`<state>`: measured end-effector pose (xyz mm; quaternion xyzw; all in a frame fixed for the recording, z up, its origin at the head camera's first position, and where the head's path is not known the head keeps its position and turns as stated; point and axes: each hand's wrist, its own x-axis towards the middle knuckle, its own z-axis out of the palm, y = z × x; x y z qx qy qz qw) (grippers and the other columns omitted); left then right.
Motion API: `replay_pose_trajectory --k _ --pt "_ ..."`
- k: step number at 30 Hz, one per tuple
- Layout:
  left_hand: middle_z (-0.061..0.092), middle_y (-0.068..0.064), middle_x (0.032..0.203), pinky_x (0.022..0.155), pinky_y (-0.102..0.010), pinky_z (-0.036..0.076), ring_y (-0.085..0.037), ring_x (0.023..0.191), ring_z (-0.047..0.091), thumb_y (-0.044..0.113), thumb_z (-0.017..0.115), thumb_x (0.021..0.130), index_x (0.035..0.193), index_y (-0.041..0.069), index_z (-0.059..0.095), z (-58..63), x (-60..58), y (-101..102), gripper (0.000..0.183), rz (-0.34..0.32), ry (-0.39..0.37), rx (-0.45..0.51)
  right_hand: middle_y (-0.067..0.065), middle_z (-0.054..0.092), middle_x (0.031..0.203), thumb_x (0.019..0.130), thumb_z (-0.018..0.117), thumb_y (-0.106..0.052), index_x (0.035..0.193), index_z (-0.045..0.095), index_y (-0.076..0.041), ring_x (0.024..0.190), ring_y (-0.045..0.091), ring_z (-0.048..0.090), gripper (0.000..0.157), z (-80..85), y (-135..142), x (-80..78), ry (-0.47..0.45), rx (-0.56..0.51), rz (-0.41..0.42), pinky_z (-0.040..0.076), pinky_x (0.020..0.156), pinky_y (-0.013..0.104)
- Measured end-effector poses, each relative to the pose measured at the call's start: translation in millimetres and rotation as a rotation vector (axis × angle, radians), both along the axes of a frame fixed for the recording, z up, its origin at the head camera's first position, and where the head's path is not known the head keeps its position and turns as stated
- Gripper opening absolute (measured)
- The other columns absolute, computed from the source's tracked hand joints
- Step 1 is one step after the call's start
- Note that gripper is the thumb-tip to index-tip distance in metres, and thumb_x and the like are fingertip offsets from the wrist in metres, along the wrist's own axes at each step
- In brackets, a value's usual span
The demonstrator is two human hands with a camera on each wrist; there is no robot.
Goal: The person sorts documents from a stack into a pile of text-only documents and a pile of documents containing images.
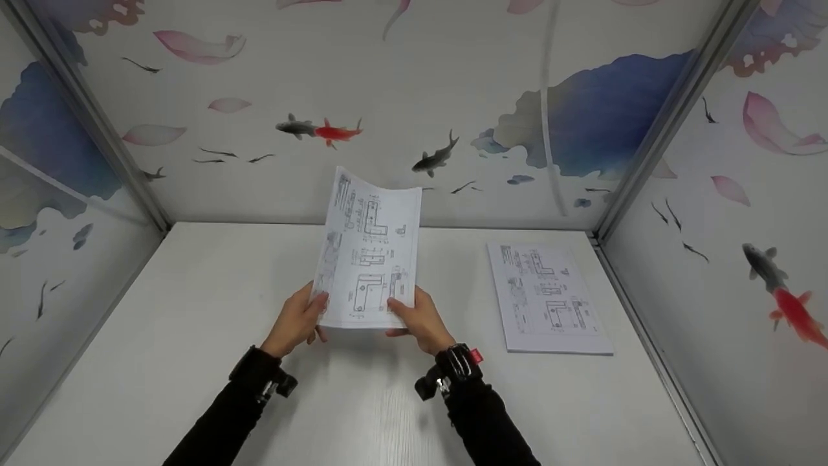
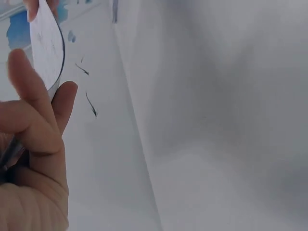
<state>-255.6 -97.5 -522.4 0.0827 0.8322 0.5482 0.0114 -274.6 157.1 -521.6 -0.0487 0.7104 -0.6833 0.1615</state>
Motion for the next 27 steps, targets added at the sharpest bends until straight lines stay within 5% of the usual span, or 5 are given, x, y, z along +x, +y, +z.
replay_pose_trajectory --k 8,27 --pt "0.065 -0.013 0.123 0.053 -0.037 0.057 -0.022 0.07 0.073 0.028 0.038 0.108 0.15 0.024 0.037 0.0 1.0 -2 0.042 -0.011 -0.085 0.128 0.014 0.063 0.126 0.099 0.059 -0.019 0.135 0.054 -0.011 0.11 0.027 0.065 0.037 0.8 3 0.1 -0.043 -0.116 0.004 0.057 0.086 0.042" --pt "0.067 -0.016 0.1 0.05 -0.034 0.055 -0.024 0.057 0.068 0.015 0.04 0.106 0.138 0.011 0.048 -6.2 -1.4 -21 0.033 0.12 -0.085 0.293 0.016 0.066 0.125 0.101 0.054 -0.014 0.139 0.05 -0.002 0.113 0.032 0.066 0.04 -3.6 3 1.5 -0.07 -0.079 0.041 0.057 0.088 0.037"
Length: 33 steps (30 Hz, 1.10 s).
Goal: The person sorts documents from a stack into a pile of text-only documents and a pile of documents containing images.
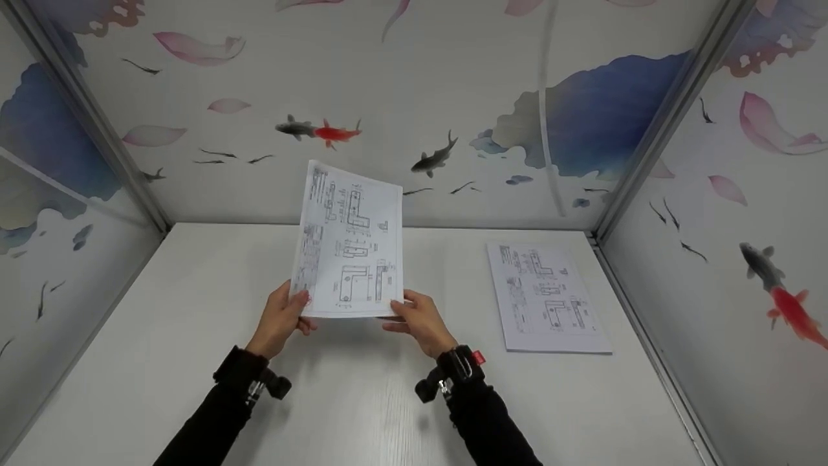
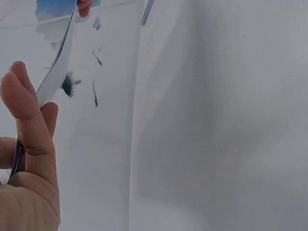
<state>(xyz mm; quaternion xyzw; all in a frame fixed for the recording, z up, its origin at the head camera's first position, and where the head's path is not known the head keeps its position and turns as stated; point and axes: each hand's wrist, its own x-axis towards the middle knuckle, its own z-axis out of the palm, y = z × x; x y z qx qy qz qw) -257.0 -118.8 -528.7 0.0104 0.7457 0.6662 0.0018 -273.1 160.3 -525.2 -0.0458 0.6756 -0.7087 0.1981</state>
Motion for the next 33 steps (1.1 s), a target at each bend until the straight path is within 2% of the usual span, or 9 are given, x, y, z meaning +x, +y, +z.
replay_pose_trajectory --k 4,9,14,21,25,33 --pt "0.065 -0.014 0.091 0.046 -0.03 0.051 -0.019 0.053 0.064 0.014 0.039 0.106 0.137 0.008 0.049 -2.7 -1.0 -5 0.032 0.02 -0.02 -0.011 0.016 0.067 0.125 0.102 0.052 -0.014 0.139 0.051 -0.002 0.113 0.033 0.066 0.038 -1.1 -1 0.9 -0.011 0.022 0.008 0.057 0.086 0.036" --pt "0.058 -0.01 0.073 0.042 -0.024 0.039 -0.013 0.047 0.05 0.016 0.04 0.106 0.134 0.008 0.052 -4.8 -1.0 -10 0.031 0.063 -0.049 -0.034 0.016 0.066 0.126 0.102 0.052 -0.014 0.138 0.052 -0.002 0.11 0.029 0.068 0.039 -1.9 -2 2.6 -0.018 0.042 0.022 0.057 0.085 0.035" --pt "0.054 -0.003 0.071 0.042 -0.022 0.032 -0.01 0.047 0.042 0.019 0.037 0.107 0.133 0.007 0.053 -5.8 -0.9 -16 0.032 0.09 -0.067 -0.053 0.015 0.066 0.127 0.101 0.054 -0.015 0.14 0.05 -0.002 0.108 0.028 0.068 0.041 -3.3 -2 3.0 -0.014 0.061 0.032 0.057 0.084 0.035" --pt "0.055 -0.001 0.073 0.043 -0.023 0.031 -0.01 0.048 0.041 0.02 0.037 0.107 0.132 0.007 0.055 -6.5 -2.1 -32 0.033 0.133 -0.127 -0.055 0.017 0.064 0.127 0.102 0.053 -0.023 0.142 0.047 -0.003 0.111 0.031 0.066 0.045 -4.6 0 4.6 -0.022 0.058 0.084 0.056 0.088 0.039" --pt "0.057 -0.002 0.074 0.043 -0.023 0.031 -0.01 0.047 0.04 0.019 0.037 0.107 0.13 0.005 0.056 -6.7 -2.6 -44 0.033 0.148 -0.153 -0.031 0.025 0.06 0.13 0.101 0.055 -0.029 0.141 0.047 -0.002 0.11 0.028 0.067 0.049 -6.0 2 5.2 -0.025 0.071 0.103 0.056 0.09 0.038" --pt "0.056 0.0 0.072 0.043 -0.021 0.031 -0.009 0.046 0.04 0.017 0.037 0.107 0.125 0.003 0.056 -10.5 -2.8 -61 0.03 0.17 -0.16 -0.024 0.027 0.057 0.133 0.102 0.052 -0.025 0.14 0.048 -0.001 0.111 0.027 0.067 0.045 -6.5 -1 8.1 -0.032 0.046 0.144 0.055 0.092 0.039"
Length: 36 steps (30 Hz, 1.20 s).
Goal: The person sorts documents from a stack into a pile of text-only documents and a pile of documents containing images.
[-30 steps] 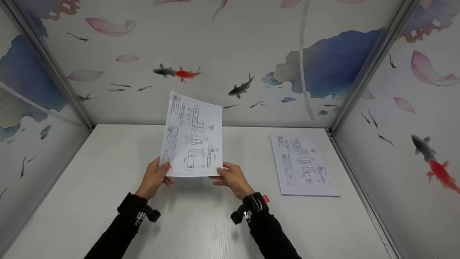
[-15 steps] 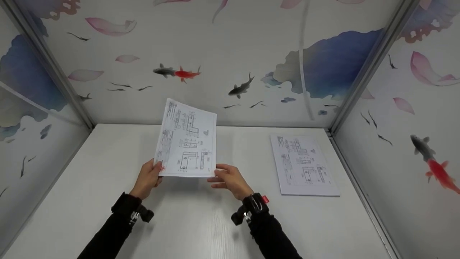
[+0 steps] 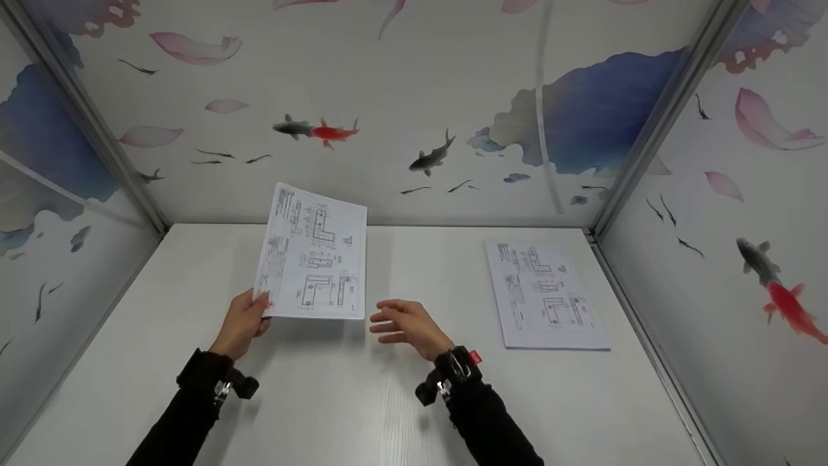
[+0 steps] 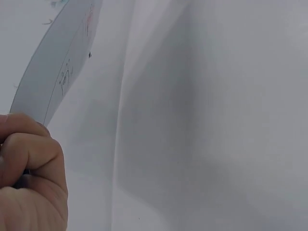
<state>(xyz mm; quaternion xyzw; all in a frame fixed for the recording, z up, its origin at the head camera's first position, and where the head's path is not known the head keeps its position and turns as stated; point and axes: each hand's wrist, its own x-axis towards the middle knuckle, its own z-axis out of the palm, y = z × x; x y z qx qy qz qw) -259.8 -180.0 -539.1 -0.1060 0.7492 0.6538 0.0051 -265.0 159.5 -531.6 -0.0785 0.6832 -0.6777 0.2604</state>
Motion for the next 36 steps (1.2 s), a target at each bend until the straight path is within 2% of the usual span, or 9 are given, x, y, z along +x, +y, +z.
replay_pose_trajectory --k 5,9,16,19,24,36 --pt "0.053 0.001 0.072 0.044 -0.022 0.031 -0.009 0.048 0.04 0.017 0.036 0.107 0.127 0.003 0.055 -1.7 3.2 -15 0.031 0.008 -0.03 -0.026 0.03 0.055 0.134 0.103 0.052 -0.024 0.14 0.046 0.004 0.11 0.026 0.067 0.047 -5.5 -7 2.7 0.006 0.018 0.014 0.055 0.091 0.038" --pt "0.053 0.001 0.073 0.044 -0.022 0.031 -0.009 0.048 0.039 0.017 0.035 0.107 0.129 0.002 0.054 -3.3 6.3 -31 0.032 0.025 -0.042 -0.037 0.027 0.056 0.133 0.102 0.053 -0.022 0.141 0.043 0.006 0.11 0.027 0.067 0.049 -12.6 -30 3.7 -0.009 0.029 0.041 0.055 0.092 0.038" --pt "0.052 0.002 0.069 0.043 -0.021 0.03 -0.008 0.046 0.038 0.016 0.033 0.107 0.131 0.001 0.053 -7.7 12.0 -49 0.034 0.017 -0.049 -0.02 0.025 0.047 0.145 0.104 0.049 -0.02 0.152 0.031 -0.01 0.117 0.031 0.063 0.052 -17.6 -79 8.0 0.002 0.008 0.103 0.055 0.091 0.043" --pt "0.05 0.003 0.066 0.043 -0.021 0.03 -0.008 0.046 0.037 0.016 0.033 0.107 0.128 -0.001 0.053 -10.0 14.6 -57 0.033 0.009 -0.055 -0.029 0.025 0.046 0.146 0.103 0.05 -0.019 0.15 0.034 -0.011 0.118 0.032 0.063 0.05 -17.8 -92 9.2 0.027 0.002 0.096 0.055 0.09 0.044" --pt "0.05 0.004 0.064 0.044 -0.022 0.03 -0.008 0.047 0.037 0.017 0.034 0.107 0.125 -0.001 0.055 -13.3 16.4 -70 0.033 0.012 -0.075 -0.051 0.022 0.046 0.146 0.103 0.049 -0.017 0.146 0.042 -0.006 0.118 0.03 0.062 0.044 -20.3 -101 9.0 0.037 0.025 0.094 0.055 0.09 0.043" --pt "0.052 0.002 0.066 0.046 -0.023 0.033 -0.009 0.049 0.041 0.019 0.035 0.107 0.125 0.0 0.055 -14.7 8.8 -83 0.034 -0.003 -0.127 -0.143 0.019 0.044 0.149 0.102 0.051 -0.019 0.147 0.039 0.0 0.124 0.033 0.058 0.05 -21.7 -114 8.1 0.016 0.053 0.125 0.055 0.091 0.043"
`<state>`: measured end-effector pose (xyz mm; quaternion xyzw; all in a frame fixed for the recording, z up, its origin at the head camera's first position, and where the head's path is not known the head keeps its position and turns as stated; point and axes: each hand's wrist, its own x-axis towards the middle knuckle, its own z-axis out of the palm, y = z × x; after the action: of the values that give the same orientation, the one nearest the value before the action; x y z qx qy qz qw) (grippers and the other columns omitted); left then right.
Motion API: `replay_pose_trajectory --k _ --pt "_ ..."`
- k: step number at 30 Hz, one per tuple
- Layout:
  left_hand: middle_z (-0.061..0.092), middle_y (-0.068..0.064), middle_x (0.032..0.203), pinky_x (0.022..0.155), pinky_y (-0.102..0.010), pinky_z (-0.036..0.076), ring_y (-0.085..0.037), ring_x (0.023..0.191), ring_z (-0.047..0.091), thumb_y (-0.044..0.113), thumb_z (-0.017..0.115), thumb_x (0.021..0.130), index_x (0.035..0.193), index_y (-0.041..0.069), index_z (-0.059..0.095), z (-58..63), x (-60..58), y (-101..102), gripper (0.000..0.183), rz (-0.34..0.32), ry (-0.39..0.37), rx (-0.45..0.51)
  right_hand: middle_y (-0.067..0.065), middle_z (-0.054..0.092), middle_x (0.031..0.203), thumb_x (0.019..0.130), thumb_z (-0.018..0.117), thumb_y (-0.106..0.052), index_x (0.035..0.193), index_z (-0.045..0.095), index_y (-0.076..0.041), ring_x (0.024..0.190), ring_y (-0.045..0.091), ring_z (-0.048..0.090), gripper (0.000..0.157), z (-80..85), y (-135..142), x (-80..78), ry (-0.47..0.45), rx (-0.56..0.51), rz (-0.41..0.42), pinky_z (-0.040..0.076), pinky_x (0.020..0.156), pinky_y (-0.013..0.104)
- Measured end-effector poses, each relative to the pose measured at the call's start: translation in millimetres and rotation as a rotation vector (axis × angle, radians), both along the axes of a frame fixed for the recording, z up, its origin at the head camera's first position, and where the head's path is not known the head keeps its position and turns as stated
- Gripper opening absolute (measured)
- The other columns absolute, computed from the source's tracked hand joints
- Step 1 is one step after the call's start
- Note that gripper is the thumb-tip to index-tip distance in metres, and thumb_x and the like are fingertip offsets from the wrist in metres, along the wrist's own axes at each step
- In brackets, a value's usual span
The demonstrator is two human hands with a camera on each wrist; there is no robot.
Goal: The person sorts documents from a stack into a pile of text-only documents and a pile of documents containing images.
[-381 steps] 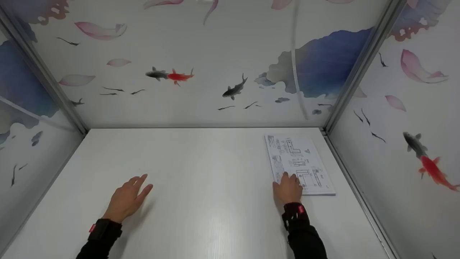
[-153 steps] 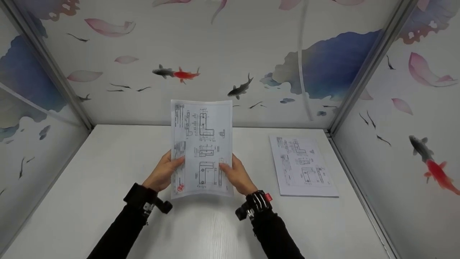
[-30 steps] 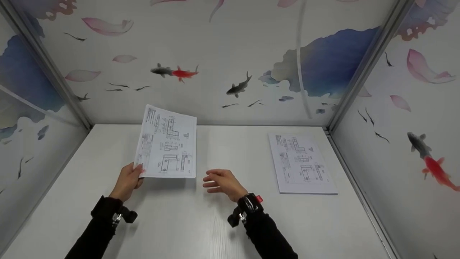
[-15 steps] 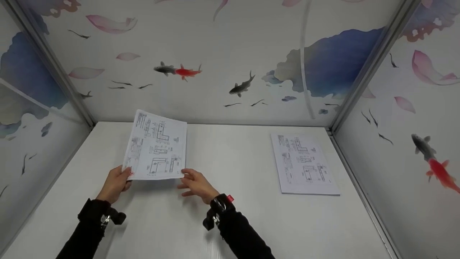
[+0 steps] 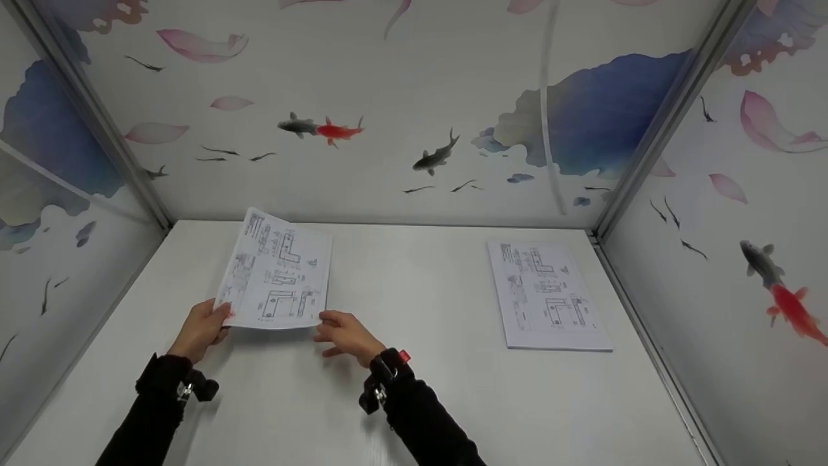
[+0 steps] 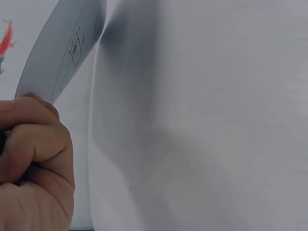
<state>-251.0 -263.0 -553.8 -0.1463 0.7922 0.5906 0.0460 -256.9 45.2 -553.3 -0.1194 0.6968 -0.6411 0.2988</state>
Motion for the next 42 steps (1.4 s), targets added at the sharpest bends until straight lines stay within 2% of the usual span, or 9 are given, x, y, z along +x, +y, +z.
replay_pose_trajectory --k 10,15,23,28,34,42 --pt "0.059 -0.001 0.079 0.048 -0.023 0.038 -0.012 0.056 0.05 0.017 0.037 0.106 0.126 -0.002 0.055 -0.5 -6.9 -1 0.032 0.01 0.009 -0.018 0.021 0.044 0.148 0.102 0.051 -0.02 0.146 0.04 0.002 0.124 0.032 0.058 0.05 -3.3 -6 -3.3 -0.021 0.028 -0.016 0.055 0.09 0.042" --pt "0.057 -0.002 0.076 0.047 -0.023 0.038 -0.011 0.054 0.051 0.018 0.038 0.106 0.123 -0.002 0.054 -4.0 -7.5 0 0.031 -0.006 0.004 -0.086 0.022 0.044 0.147 0.102 0.05 -0.02 0.145 0.04 0.003 0.123 0.033 0.059 0.05 -7.0 -8 -3.1 -0.032 0.025 -0.023 0.055 0.09 0.042" --pt "0.06 -0.005 0.073 0.049 -0.024 0.041 -0.011 0.054 0.056 0.02 0.045 0.104 0.117 -0.002 0.054 -3.0 -8.6 -1 0.027 0.005 0.022 -0.167 0.024 0.045 0.146 0.1 0.053 -0.018 0.146 0.037 0.005 0.123 0.035 0.058 0.054 -6.6 -13 -0.9 -0.044 0.042 -0.012 0.054 0.092 0.044" --pt "0.063 -0.009 0.08 0.052 -0.024 0.044 -0.015 0.059 0.061 0.02 0.048 0.102 0.121 -0.003 0.054 -4.9 -8.8 0 0.03 0.008 0.014 -0.23 0.024 0.047 0.145 0.1 0.054 -0.019 0.146 0.037 0.005 0.122 0.034 0.059 0.055 -8.6 -13 -0.9 -0.048 0.073 -0.011 0.055 0.091 0.042" --pt "0.065 -0.02 0.092 0.056 -0.025 0.046 -0.02 0.067 0.066 0.014 0.052 0.098 0.129 -0.012 0.051 -3.6 -5.9 1 0.041 0.004 0.01 -0.336 0.022 0.049 0.144 0.1 0.054 -0.019 0.146 0.038 0.004 0.121 0.032 0.06 0.054 -10.3 -13 -2.5 -0.042 0.09 -0.029 0.055 0.09 0.042" --pt "0.068 -0.016 0.078 0.055 -0.025 0.042 -0.016 0.062 0.059 0.007 0.055 0.092 0.126 -0.014 0.052 -5.6 -3.0 2 0.039 -0.018 -0.025 -0.418 0.022 0.048 0.144 0.1 0.054 -0.019 0.147 0.037 0.003 0.121 0.033 0.06 0.055 -12.5 -12 -2.2 -0.064 0.097 -0.044 0.055 0.089 0.041"
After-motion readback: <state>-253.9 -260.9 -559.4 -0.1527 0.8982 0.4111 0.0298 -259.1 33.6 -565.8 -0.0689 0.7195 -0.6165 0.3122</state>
